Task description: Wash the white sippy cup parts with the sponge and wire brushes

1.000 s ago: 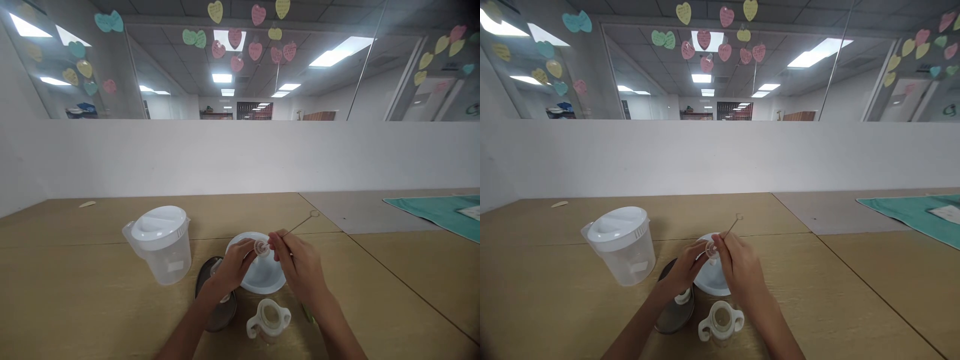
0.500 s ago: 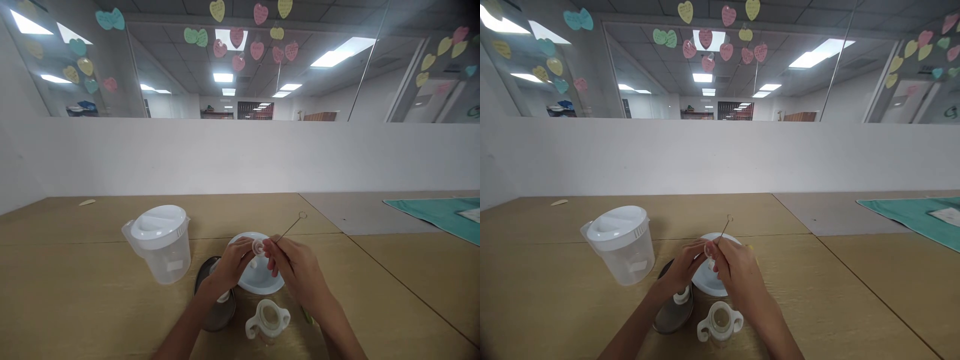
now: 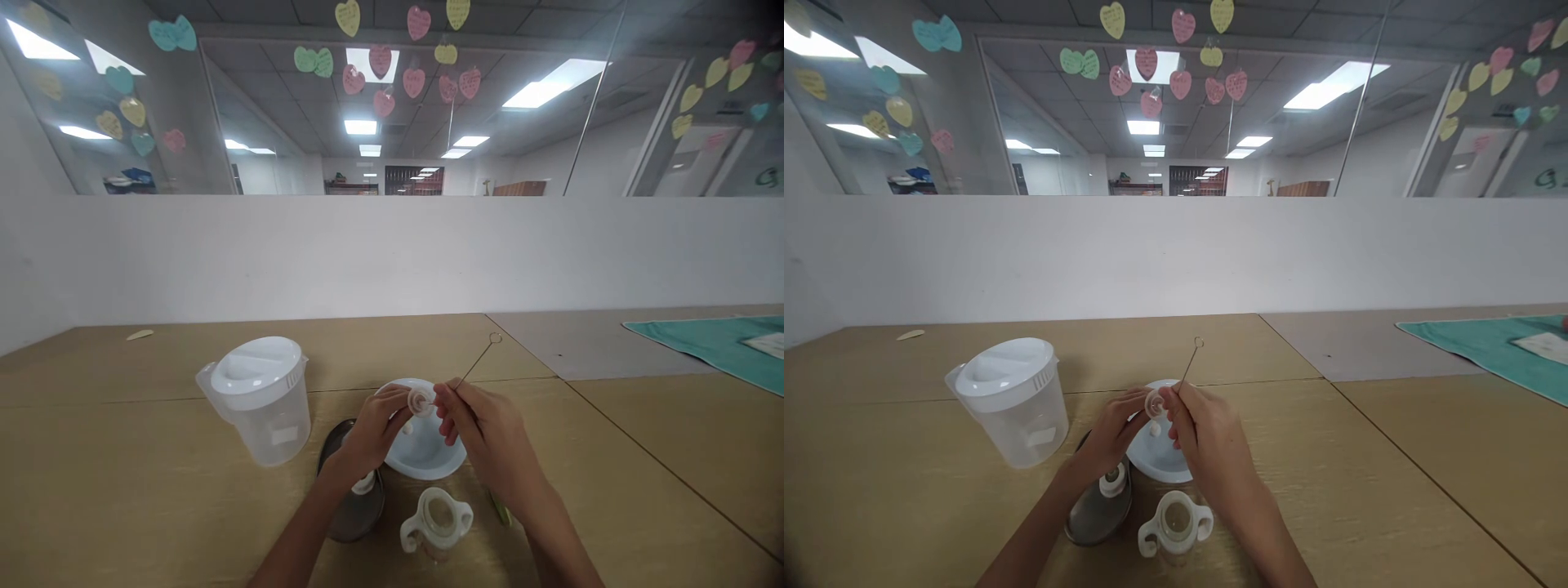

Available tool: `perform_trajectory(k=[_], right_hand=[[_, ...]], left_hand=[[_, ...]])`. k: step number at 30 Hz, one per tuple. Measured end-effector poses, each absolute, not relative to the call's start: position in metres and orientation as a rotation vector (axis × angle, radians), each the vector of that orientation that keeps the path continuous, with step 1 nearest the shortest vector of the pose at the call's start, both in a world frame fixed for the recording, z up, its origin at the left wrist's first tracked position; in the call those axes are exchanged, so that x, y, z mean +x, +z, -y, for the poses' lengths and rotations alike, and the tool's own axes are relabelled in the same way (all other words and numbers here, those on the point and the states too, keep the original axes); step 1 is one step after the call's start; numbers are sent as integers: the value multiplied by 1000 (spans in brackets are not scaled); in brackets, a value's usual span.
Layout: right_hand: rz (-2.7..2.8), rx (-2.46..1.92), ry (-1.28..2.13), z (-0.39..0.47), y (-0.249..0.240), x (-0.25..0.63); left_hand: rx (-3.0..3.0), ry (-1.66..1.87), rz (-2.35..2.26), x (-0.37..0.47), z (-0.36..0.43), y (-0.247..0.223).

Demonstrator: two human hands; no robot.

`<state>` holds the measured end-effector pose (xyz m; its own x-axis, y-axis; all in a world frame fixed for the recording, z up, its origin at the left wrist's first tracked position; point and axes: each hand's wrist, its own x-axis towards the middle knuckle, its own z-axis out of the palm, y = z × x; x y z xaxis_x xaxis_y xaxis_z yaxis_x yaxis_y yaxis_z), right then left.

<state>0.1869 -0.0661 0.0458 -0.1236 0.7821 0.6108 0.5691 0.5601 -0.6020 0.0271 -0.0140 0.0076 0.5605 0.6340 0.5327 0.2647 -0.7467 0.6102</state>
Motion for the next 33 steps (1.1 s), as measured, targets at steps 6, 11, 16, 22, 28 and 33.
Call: perform_trajectory(k=[6, 11, 16, 22, 28, 33], right_hand=[[1879, -1091, 169, 61, 44, 180], [1878, -1072, 79, 63, 45, 179], [1709, -985, 43, 80, 50, 190], [1694, -931, -123, 87, 48, 184], [1734, -879, -294, 74, 43, 174], [1758, -931, -314, 56, 38, 175]], left_hand=[[2325, 1044, -707, 28, 19, 12], [2324, 1095, -702, 26, 17, 10], [2379, 1069, -764, 26, 9, 2], [2378, 1033, -716, 31, 14, 3], [2275, 1084, -676, 33, 22, 10], [2179, 1153, -685, 33, 27, 11]])
